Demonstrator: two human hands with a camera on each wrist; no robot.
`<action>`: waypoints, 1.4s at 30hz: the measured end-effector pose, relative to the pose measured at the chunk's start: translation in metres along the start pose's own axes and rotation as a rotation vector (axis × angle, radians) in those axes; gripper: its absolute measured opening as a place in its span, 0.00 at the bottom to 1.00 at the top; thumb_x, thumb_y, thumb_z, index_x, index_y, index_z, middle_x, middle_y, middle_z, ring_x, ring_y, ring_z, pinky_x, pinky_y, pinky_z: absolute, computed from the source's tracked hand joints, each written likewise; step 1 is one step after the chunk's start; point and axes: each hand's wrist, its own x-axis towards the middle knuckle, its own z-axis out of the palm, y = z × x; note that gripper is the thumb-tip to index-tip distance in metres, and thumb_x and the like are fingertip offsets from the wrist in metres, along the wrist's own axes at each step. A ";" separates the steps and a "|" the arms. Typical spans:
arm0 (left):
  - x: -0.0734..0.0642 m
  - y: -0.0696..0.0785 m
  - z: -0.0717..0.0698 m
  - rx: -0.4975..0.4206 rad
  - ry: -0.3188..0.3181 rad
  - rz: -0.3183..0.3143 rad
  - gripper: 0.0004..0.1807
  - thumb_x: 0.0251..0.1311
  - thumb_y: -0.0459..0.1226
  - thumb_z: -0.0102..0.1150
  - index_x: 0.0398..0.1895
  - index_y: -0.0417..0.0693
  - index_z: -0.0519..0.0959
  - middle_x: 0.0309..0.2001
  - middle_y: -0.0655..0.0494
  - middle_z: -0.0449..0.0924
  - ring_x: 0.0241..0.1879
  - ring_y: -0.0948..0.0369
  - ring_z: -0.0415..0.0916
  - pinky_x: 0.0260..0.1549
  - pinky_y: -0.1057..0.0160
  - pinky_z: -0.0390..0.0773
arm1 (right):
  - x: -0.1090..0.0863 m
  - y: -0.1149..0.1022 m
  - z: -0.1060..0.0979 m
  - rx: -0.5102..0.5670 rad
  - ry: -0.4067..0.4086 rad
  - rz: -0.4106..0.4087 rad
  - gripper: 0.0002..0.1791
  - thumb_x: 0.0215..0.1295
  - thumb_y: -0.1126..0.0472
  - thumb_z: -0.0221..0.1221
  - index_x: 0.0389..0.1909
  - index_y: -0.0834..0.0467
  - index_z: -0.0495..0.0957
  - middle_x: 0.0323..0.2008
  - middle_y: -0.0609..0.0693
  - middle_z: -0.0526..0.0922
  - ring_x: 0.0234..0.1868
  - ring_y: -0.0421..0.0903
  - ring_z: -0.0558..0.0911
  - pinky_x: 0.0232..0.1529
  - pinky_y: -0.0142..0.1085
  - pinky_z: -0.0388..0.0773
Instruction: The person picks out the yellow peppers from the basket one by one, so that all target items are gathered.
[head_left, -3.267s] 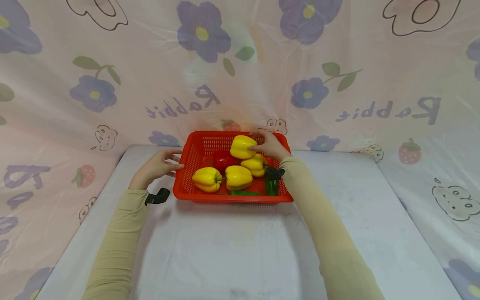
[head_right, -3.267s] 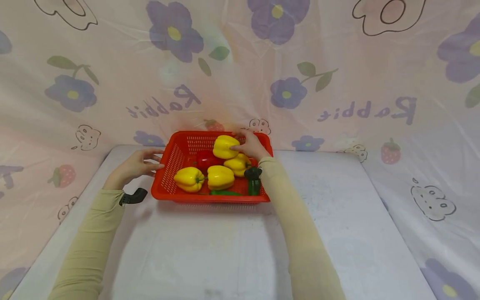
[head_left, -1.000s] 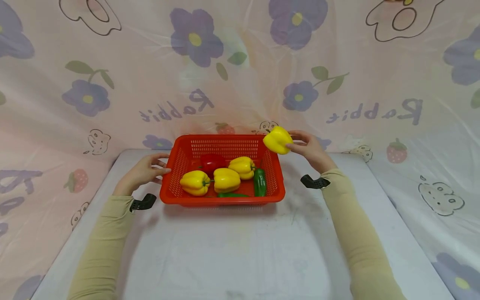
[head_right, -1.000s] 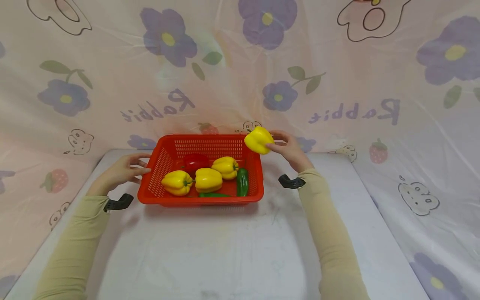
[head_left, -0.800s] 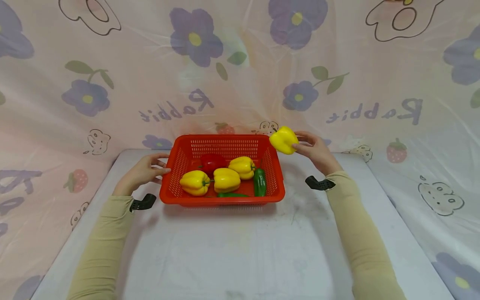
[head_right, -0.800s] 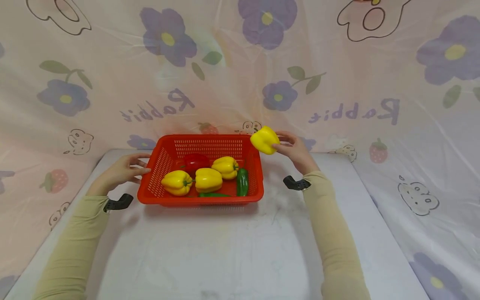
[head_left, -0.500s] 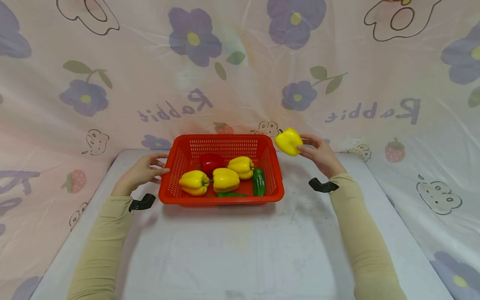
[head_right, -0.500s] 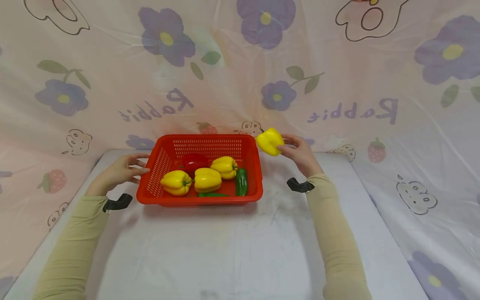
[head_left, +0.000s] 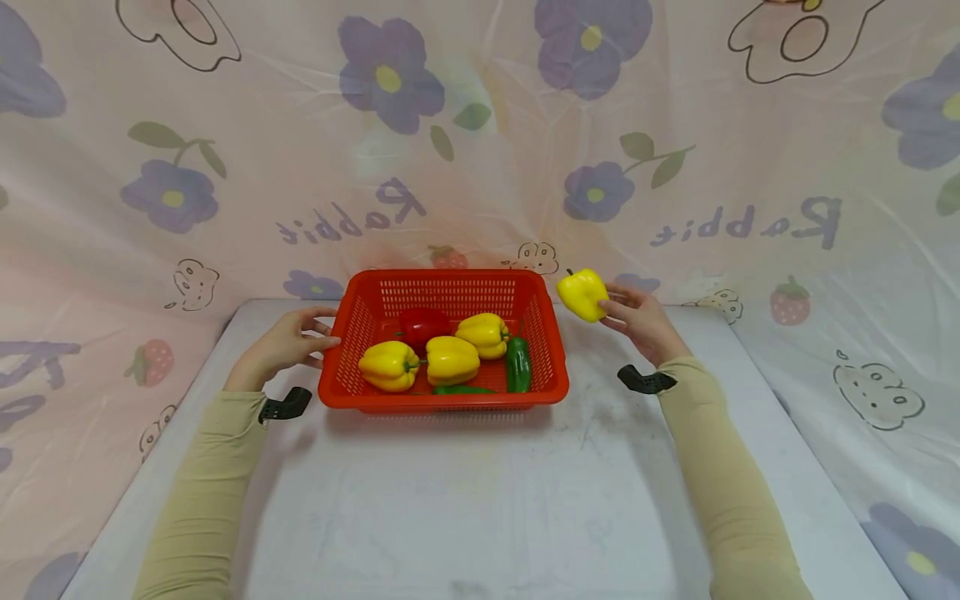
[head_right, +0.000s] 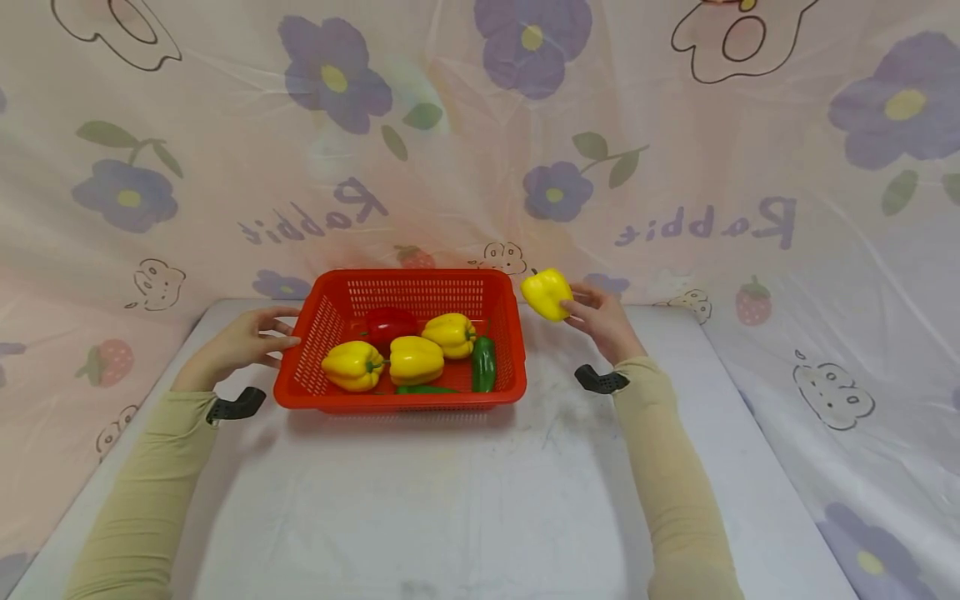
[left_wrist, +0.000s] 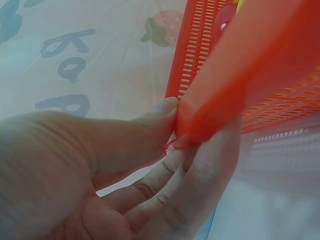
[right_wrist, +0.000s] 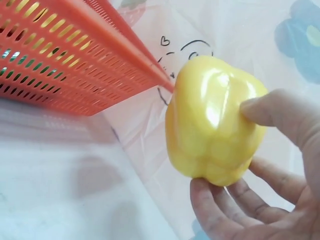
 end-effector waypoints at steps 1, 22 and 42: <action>0.000 0.000 0.000 0.002 0.000 0.000 0.33 0.64 0.31 0.57 0.69 0.34 0.56 0.49 0.32 0.67 0.35 0.53 0.79 0.32 0.54 0.83 | 0.000 0.002 0.000 0.008 0.003 0.004 0.36 0.65 0.59 0.61 0.70 0.64 0.58 0.64 0.62 0.62 0.58 0.52 0.70 0.62 0.51 0.65; 0.000 0.002 0.002 -0.017 -0.004 0.002 0.34 0.65 0.31 0.57 0.70 0.34 0.55 0.49 0.32 0.66 0.34 0.53 0.79 0.31 0.54 0.83 | 0.009 0.055 0.013 0.175 0.125 0.202 0.35 0.69 0.64 0.56 0.72 0.65 0.52 0.67 0.65 0.57 0.59 0.56 0.69 0.63 0.46 0.64; -0.001 0.004 0.001 0.004 -0.002 -0.019 0.34 0.65 0.30 0.57 0.70 0.33 0.55 0.49 0.33 0.66 0.34 0.53 0.78 0.31 0.54 0.83 | 0.012 0.062 0.015 0.194 0.122 0.278 0.37 0.71 0.57 0.53 0.73 0.65 0.47 0.70 0.63 0.54 0.64 0.55 0.66 0.62 0.41 0.67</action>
